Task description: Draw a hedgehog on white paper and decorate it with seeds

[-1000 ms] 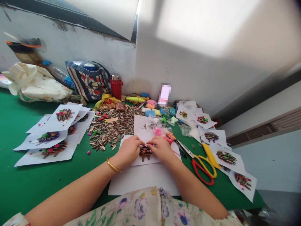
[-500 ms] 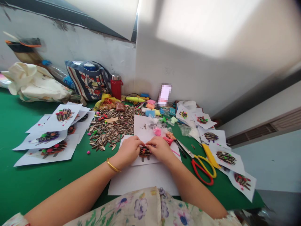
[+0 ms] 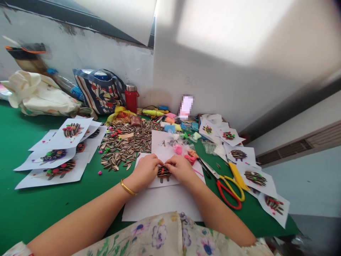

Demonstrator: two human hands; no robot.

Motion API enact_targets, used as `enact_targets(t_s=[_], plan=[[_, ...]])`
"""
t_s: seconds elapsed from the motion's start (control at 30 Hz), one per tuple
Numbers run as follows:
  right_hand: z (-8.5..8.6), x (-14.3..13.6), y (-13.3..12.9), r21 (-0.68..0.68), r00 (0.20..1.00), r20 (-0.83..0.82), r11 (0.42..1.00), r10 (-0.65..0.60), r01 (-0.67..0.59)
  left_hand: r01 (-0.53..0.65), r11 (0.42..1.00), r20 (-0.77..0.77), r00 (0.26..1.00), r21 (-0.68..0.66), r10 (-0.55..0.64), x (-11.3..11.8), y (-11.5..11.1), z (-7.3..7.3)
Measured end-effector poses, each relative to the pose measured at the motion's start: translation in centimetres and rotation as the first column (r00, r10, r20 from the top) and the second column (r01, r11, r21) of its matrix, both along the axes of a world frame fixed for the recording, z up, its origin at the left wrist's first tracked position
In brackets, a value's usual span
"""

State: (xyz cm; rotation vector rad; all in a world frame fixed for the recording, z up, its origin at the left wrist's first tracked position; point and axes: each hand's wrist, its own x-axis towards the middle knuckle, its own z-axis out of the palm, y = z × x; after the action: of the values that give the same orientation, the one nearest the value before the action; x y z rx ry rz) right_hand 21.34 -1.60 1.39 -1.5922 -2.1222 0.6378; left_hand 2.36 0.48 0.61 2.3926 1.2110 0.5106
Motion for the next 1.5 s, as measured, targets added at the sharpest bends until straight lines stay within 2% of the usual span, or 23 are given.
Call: enact_targets(t_s=[0.1, 0.2, 0.23, 0.3, 0.37, 0.5, 0.57, 0.63, 0.7, 0.77, 0.83, 0.9, 1.0, 1.1, 1.17, 1.33, 1.43, 1.5], plan=[[0.7, 0.9, 0.1, 0.089, 0.999, -0.033, 0.996, -0.023, 0.026, -0.006, 1.000, 0.011, 1.000, -0.013, 0.006, 0.0, 0.1, -0.1], [1.5, 3.5, 0.7, 0.228, 0.984, 0.022, 0.959, -0.176, 0.166, -0.014, 1.000, 0.023, 1.000, -0.028, 0.015, 0.0, 0.2, -0.3], [1.7, 4.7, 1.0, 0.251, 0.961, 0.085, 0.939, -0.264, 0.236, -0.016, 0.999, 0.026, 1.000, -0.034, 0.017, 0.0, 0.2, -0.3], [1.7, 7.0, 1.6, 0.312, 0.854, 0.201, 0.858, -0.480, 0.409, -0.021, 0.999, 0.034, 0.999, -0.048, 0.023, 0.0, 0.3, -0.4], [1.2, 9.0, 2.1, 0.302, 0.765, 0.294, 0.815, -0.573, 0.494, -0.024, 0.998, 0.049, 0.998, -0.057, 0.027, -0.1, 0.3, -0.4], [0.3, 10.6, 2.6, 0.191, 0.791, 0.348, 0.864, -0.503, 0.465, -0.043, 0.997, 0.095, 0.994, -0.061, 0.049, -0.1, 0.5, -0.6], [0.3, 10.3, 2.6, 0.237, 0.806, 0.285, 0.853, -0.519, 0.466, -0.060, 0.997, 0.129, 0.989, -0.058, 0.067, -0.1, 0.5, -0.5], [0.7, 9.4, 2.3, 0.323, 0.840, 0.138, 0.825, -0.525, 0.463, -0.081, 0.995, 0.187, 0.978, -0.051, 0.089, 0.0, 0.5, -0.3], [1.3, 8.0, 1.8, 0.375, 0.901, -0.068, 0.826, -0.428, 0.421, -0.096, 0.995, 0.279, 0.955, -0.039, 0.103, 0.0, 0.3, 0.1], [1.8, 6.3, 1.0, 0.349, 0.934, -0.244, 0.875, -0.259, 0.334, -0.093, 0.995, 0.396, 0.914, -0.020, 0.093, 0.1, 0.0, 0.6], [2.2, 4.5, 0.3, 0.268, 0.943, -0.304, 0.938, -0.134, 0.220, -0.076, 0.997, 0.498, 0.865, 0.004, 0.064, 0.1, -0.4, 1.1], [2.2, 3.3, -0.2, 0.194, 0.935, -0.344, 0.968, -0.084, 0.159, -0.064, 0.998, 0.543, 0.839, 0.019, 0.044, 0.2, -0.7, 1.5], [1.9, 3.1, -0.2, 0.133, 0.896, -0.418, 0.965, -0.152, 0.226, -0.071, 0.997, 0.551, 0.833, 0.015, 0.051, 0.1, -0.8, 1.5], [1.5, 4.2, 0.4, 0.115, 0.851, -0.449, 0.926, -0.274, 0.359, -0.090, 0.996, 0.557, 0.828, 0.003, 0.073, 0.1, -0.5, 1.3], [1.3, 4.9, 0.8, 0.108, 0.842, -0.435, 0.911, -0.318, 0.399, -0.106, 0.994, 0.556, 0.827, 0.001, 0.088, 0.0, -0.2, 1.1], [1.3, 6.6, 1.3, 0.157, 0.834, -0.343, 0.850, -0.431, 0.504, -0.133, 0.991, 0.532, 0.839, 0.000, 0.112, -0.1, 0.2, 0.6], [1.1, 8.0, 1.6, 0.208, 0.820, -0.228, 0.796, -0.525, 0.568, -0.138, 0.990, 0.509, 0.851, -0.018, 0.128, -0.1, 0.3, 0.4], [0.9, 8.8, 1.8, 0.202, 0.809, -0.140, 0.784, -0.570, 0.587, -0.140, 0.990, 0.485, 0.864, -0.032, 0.138, -0.1, 0.4, 0.4]])
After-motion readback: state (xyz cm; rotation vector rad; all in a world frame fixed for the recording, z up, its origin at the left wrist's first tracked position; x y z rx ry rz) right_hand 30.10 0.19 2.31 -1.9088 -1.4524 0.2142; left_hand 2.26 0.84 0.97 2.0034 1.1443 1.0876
